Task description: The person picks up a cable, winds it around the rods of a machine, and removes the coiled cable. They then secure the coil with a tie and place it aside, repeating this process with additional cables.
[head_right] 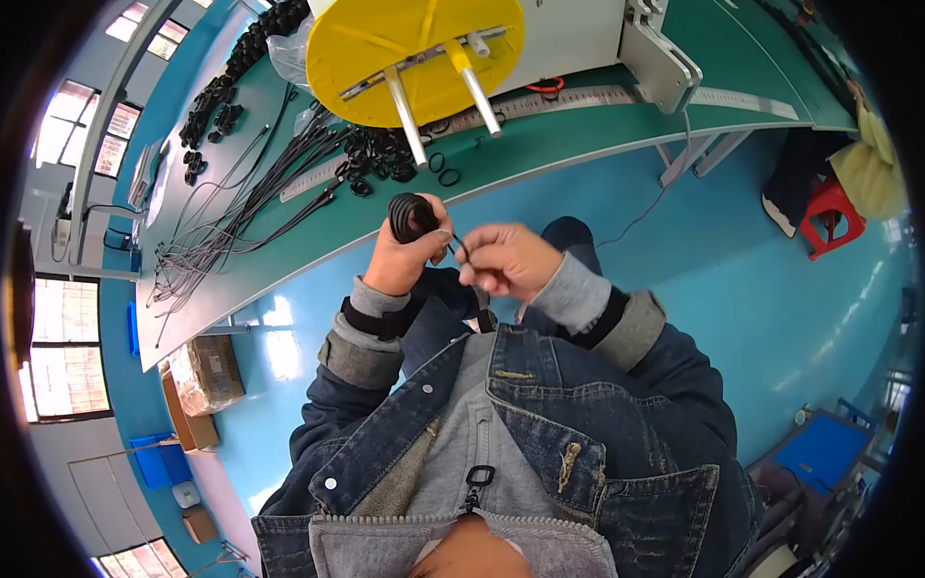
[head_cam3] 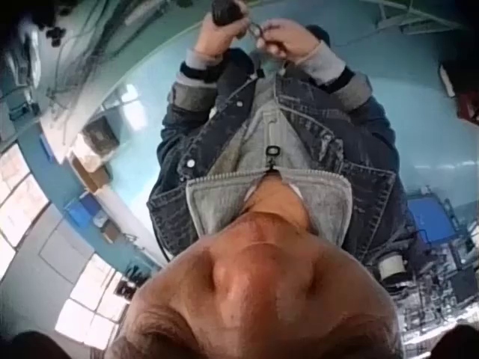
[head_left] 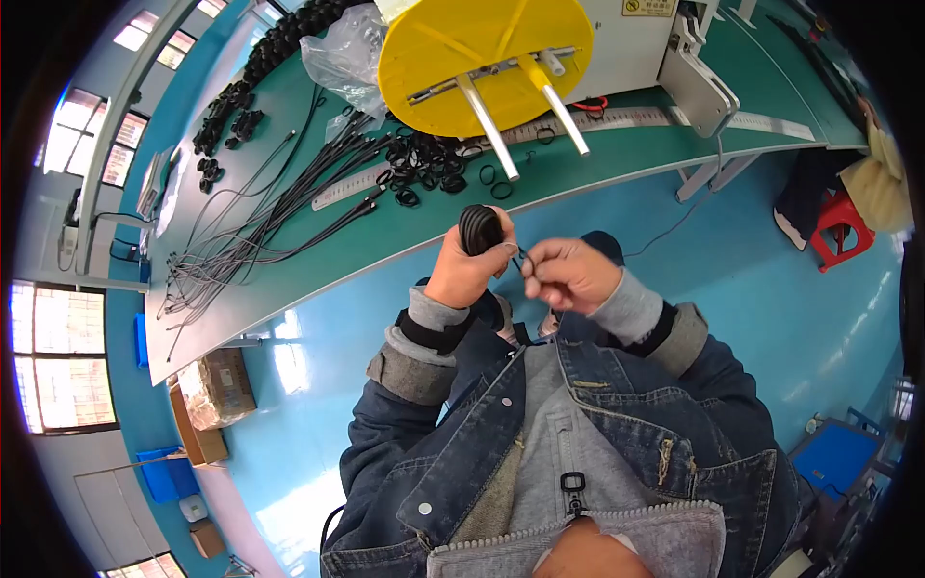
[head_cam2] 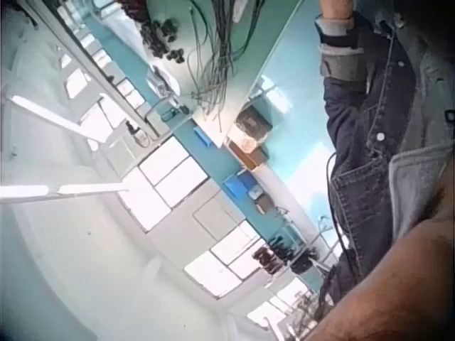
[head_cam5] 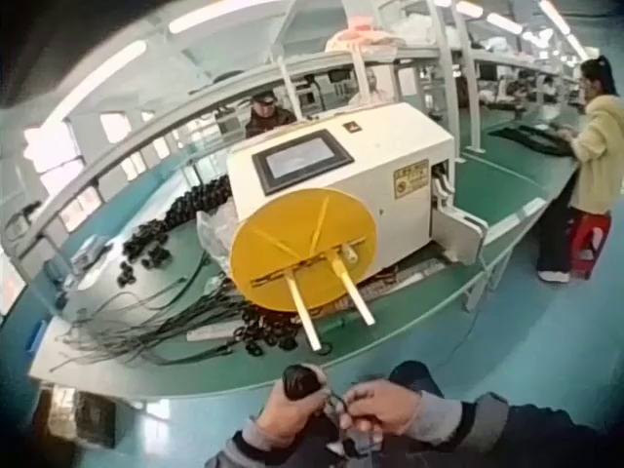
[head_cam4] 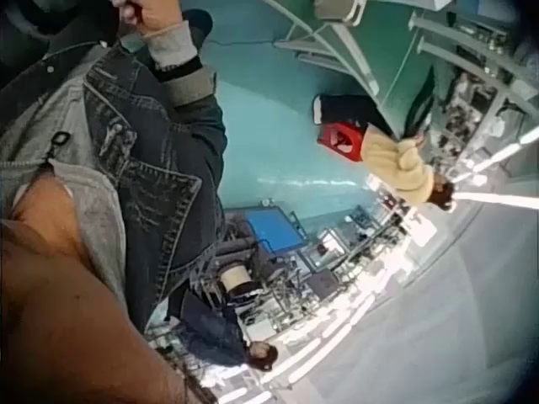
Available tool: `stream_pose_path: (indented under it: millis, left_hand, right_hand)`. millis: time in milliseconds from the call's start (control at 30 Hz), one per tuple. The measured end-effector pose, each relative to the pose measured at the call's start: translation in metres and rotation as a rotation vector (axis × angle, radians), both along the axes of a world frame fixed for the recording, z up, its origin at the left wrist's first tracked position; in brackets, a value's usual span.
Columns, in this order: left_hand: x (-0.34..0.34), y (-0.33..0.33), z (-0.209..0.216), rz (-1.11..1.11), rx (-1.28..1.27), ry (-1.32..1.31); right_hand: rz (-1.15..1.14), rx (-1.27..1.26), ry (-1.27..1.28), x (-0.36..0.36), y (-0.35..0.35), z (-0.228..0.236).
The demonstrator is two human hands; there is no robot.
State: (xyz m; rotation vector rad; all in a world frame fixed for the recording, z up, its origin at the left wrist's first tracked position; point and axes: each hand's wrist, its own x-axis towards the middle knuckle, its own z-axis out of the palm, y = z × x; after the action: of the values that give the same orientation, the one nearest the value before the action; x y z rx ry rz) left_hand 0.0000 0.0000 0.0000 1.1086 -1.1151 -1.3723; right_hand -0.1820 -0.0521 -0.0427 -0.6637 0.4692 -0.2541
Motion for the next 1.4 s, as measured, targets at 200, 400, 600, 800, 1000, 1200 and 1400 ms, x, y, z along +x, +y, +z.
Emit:
stream_pose_path:
  millis: [200,400,600,800,1000,1200,1400]
  left_hand:
    - [-0.004,0.001,-0.007,0.108,-0.123,-0.355]
    - [-0.016,0.003,0.000,0.189,-0.306,-0.858]
    - [-0.023,0.001,-0.010,0.153,-0.441,-0.968]
    - [-0.027,0.007,-0.005,0.201,-0.411,-0.753]
    - [-0.024,0.011,0.011,0.056,-0.262,-0.690]
    - [-0.036,0.005,-0.004,0.192,-0.501,-0.874]
    - [-0.042,0.006,-0.014,0.331,-0.494,-0.895]
  right_hand:
    - [-0.028,-0.497,0.019,-0.014,-0.017,0.048]
    - [-0.114,-1.258,0.192,-0.010,-0.023,0.077]
    - [-0.101,-1.724,0.327,0.006,-0.019,0.069]
    - [-0.110,-1.337,0.112,0.006,-0.020,0.041]
    - [-0.129,-0.336,0.040,-0.010,-0.023,0.032]
    - [-0.360,-1.376,0.254,0.002,-0.002,0.054]
    - [-0.608,-1.932,0.256,0.018,0.003,0.047]
